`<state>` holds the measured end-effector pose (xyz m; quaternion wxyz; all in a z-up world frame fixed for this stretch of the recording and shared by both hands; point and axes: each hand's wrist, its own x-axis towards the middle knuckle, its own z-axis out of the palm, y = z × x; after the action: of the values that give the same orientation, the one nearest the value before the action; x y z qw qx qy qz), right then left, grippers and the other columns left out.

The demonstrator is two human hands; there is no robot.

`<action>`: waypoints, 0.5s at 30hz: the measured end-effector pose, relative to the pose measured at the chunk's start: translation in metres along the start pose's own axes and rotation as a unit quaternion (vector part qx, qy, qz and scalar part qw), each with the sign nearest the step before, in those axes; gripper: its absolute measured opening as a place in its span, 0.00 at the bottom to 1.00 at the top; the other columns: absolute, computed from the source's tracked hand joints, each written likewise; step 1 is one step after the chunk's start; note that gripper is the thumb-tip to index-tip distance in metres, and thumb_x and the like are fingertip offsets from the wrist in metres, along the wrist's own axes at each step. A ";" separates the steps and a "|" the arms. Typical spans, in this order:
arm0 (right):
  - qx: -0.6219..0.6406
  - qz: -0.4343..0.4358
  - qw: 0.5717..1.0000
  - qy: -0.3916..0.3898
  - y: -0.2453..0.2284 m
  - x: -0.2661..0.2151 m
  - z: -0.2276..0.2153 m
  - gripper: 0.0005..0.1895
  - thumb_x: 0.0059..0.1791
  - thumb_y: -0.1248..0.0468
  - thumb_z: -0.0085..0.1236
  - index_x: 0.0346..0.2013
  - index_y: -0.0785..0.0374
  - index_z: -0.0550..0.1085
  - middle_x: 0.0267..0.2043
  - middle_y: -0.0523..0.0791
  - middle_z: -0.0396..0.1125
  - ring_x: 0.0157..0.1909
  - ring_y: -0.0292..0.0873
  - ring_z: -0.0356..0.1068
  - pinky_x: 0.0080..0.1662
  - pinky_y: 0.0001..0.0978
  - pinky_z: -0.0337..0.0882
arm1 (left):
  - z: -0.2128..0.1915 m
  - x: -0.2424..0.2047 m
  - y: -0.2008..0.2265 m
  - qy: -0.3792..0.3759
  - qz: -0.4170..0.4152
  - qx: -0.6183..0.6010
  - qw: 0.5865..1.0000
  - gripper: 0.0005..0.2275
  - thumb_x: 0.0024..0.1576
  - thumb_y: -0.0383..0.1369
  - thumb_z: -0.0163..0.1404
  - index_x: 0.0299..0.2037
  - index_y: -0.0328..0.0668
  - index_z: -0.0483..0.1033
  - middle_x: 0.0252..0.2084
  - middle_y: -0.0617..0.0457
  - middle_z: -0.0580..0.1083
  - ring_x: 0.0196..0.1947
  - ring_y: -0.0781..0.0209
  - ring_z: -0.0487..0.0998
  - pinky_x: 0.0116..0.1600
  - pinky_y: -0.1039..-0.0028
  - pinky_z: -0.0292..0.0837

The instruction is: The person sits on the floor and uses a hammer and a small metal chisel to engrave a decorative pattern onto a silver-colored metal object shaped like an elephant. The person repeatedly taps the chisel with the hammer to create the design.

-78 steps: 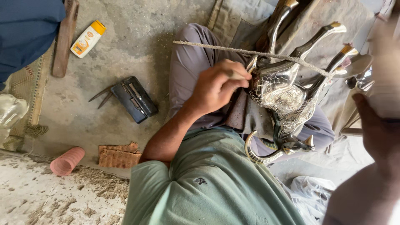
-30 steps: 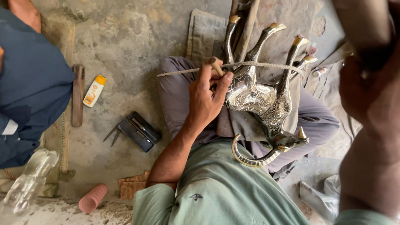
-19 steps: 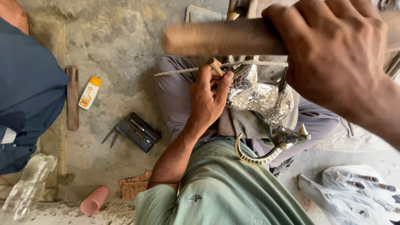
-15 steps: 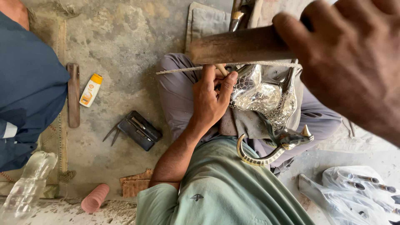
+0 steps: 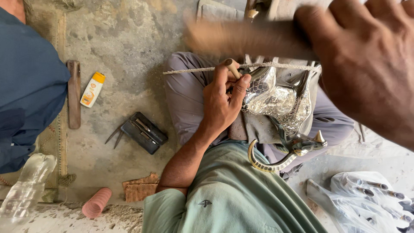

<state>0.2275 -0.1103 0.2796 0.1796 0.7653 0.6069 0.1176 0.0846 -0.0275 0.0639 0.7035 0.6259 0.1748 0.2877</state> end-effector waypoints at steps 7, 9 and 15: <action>0.054 -0.015 0.998 0.042 0.000 0.001 0.002 0.06 0.57 0.68 0.60 0.49 0.62 0.75 0.43 0.48 0.74 0.43 0.45 0.75 0.43 0.35 0.76 | -0.001 0.002 -0.001 -0.018 0.008 0.022 1.000 0.08 0.70 0.33 0.50 0.47 0.36 0.67 0.35 0.53 0.77 0.35 0.69 0.82 0.38 0.79 0.81; 0.064 -0.008 0.998 0.024 -0.002 0.000 0.002 0.05 0.59 0.70 0.59 0.49 0.63 0.75 0.43 0.49 0.74 0.41 0.46 0.74 0.40 0.35 0.75 | -0.001 0.000 0.000 -0.004 0.021 0.009 1.000 0.11 0.68 0.33 0.49 0.52 0.33 0.66 0.35 0.53 0.76 0.36 0.69 0.81 0.38 0.79 0.80; -0.070 0.006 0.995 -0.075 -0.003 0.000 -0.011 0.10 0.54 0.66 0.59 0.51 0.56 0.78 0.39 0.48 0.75 0.35 0.45 0.74 0.33 0.35 0.75 | -0.001 0.002 0.005 -0.008 0.022 0.010 1.000 0.10 0.69 0.34 0.49 0.51 0.33 0.67 0.36 0.52 0.76 0.37 0.68 0.83 0.40 0.77 0.80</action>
<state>0.2205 -0.1087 0.2883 0.2772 0.7610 0.5775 0.1028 0.0847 -0.0252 0.0685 0.6923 0.6387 0.1579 0.2964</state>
